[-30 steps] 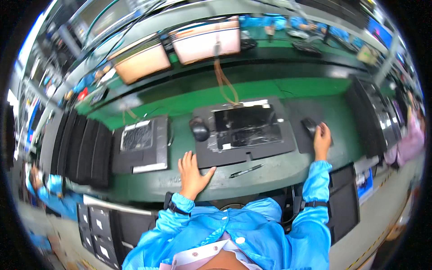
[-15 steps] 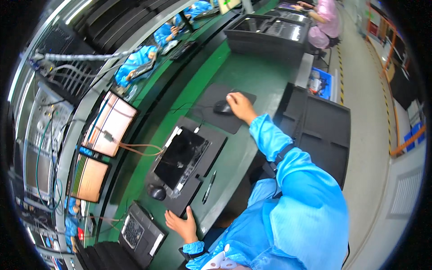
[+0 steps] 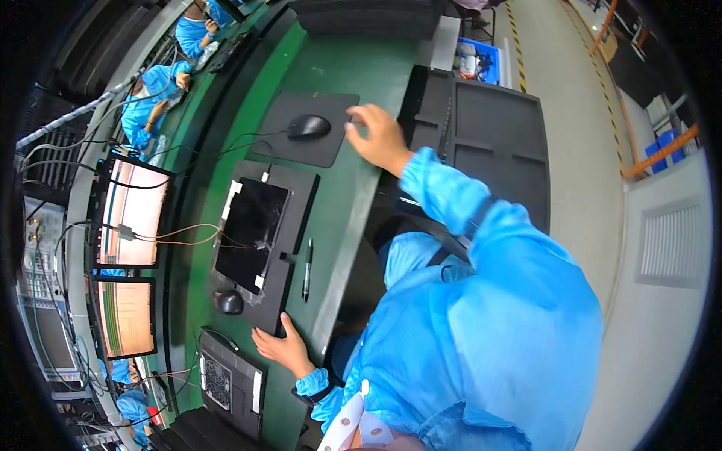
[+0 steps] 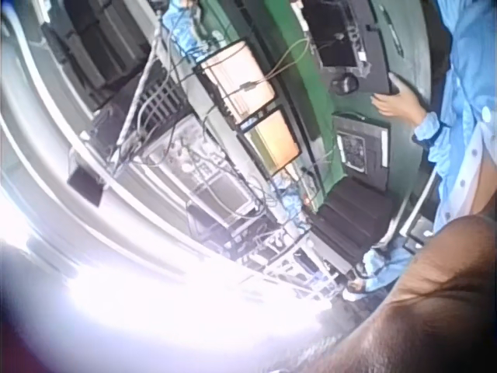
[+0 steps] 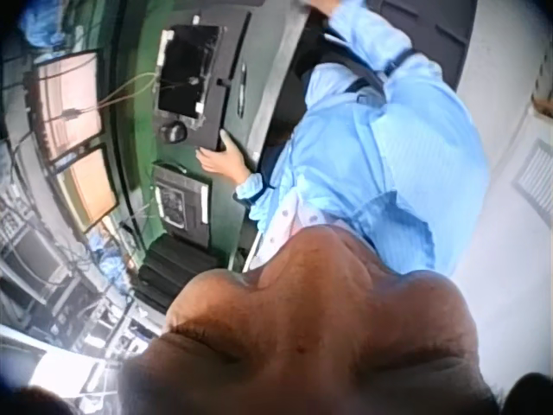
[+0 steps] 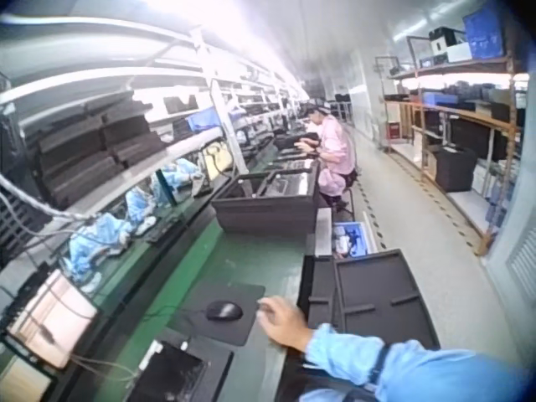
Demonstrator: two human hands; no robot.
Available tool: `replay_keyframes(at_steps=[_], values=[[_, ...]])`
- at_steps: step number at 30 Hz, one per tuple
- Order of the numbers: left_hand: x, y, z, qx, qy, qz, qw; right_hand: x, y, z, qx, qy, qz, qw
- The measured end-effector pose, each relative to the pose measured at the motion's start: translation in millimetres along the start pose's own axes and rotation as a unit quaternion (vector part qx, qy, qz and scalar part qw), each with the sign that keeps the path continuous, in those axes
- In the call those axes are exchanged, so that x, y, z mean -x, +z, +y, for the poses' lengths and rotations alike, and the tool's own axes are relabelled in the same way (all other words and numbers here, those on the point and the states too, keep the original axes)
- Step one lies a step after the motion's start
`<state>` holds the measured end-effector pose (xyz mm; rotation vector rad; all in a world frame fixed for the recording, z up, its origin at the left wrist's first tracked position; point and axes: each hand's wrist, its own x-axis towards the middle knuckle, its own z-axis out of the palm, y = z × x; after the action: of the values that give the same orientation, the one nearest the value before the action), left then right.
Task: Inspecting, cleaning, and organizing tablet components on an electronics assembly line.
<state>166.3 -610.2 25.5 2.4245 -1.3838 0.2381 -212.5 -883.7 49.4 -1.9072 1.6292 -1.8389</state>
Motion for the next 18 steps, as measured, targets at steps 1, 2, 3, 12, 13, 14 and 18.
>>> replay_keyframes(at_steps=[1,2,3,12,13,14,18], values=[[-1,-1,2,-0.002,-0.005,-0.006,1.000,18,-30,1,0.051,0.021,-0.009,0.998],[-1,-3,3,-0.003,-0.010,-0.009,1.000,36,-59,10,0.124,0.032,-0.016,0.992],[0,-4,4,0.000,-0.010,-0.010,1.000,56,-88,23,0.195,0.042,-0.022,0.980],[5,-6,2,0.025,-0.014,-0.011,1.000,138,-164,37,0.313,0.343,-0.255,0.848],[5,-6,3,0.031,-0.013,-0.005,0.999,131,-158,39,0.317,0.358,-0.262,0.839],[6,-7,3,0.041,-0.011,-0.006,0.999,129,-154,38,0.319,0.359,-0.282,0.831],[7,-6,0,0.061,-0.008,-0.001,0.998,132,-148,39,0.326,0.333,-0.268,0.843]])
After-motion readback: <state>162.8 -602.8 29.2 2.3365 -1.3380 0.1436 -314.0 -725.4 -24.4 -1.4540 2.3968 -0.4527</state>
